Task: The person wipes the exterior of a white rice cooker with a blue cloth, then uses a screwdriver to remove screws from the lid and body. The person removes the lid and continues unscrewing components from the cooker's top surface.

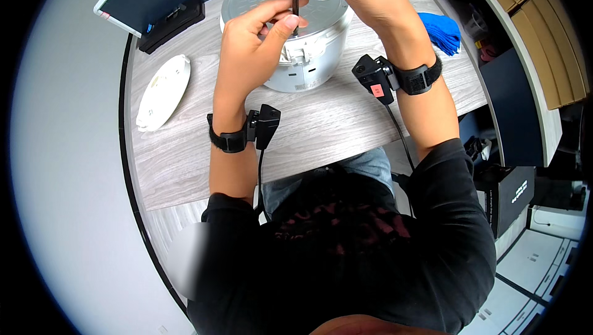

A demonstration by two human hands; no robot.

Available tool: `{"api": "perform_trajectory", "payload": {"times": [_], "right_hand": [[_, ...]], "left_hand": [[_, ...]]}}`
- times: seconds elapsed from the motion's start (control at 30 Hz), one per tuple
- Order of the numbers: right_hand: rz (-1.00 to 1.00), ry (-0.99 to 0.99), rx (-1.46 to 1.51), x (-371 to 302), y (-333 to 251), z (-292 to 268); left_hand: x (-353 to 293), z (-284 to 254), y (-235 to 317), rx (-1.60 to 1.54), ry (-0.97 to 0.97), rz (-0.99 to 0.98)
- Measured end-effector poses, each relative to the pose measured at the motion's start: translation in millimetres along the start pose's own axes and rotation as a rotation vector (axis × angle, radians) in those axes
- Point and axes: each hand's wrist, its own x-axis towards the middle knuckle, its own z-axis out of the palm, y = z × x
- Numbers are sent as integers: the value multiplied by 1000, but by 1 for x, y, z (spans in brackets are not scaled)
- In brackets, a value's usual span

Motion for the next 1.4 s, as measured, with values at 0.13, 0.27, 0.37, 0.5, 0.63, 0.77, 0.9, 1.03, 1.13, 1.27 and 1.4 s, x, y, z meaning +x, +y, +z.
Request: {"api": "perform_trajectory", "payload": {"times": [0.13,0.27,0.37,0.5,0.63,0.77,0.9,1.03,1.13,1.27,1.4], "right_hand": [[21,0,174,-2,1,5],[26,47,155,-2,15,11],[-5,56,106,2,23,6],[28,82,-293,1,1,13],[-30,34,-23,1,6,10],[-27,7,170,0,4,16],[-41,43,109,4,24,12],[-2,97,-164,3,12,15],[-2,93,-255,3,5,13],[-101,12,-66,6,17,0],[-29,86,137,2,5,17]], "left_hand": [[-1,-5,-4,25,-49,-21],[-1,-2,-6,70,-13,-5],[0,0,-7,87,10,14],[0,-2,-3,165,23,46],[1,-4,-2,70,-22,3],[-1,-8,-5,37,-78,-33],[0,-6,-5,90,-51,-63],[0,-4,-2,178,-15,-33],[1,-5,1,214,-18,2],[1,-7,3,40,-65,-58],[0,-9,-4,117,-90,-19]]}}
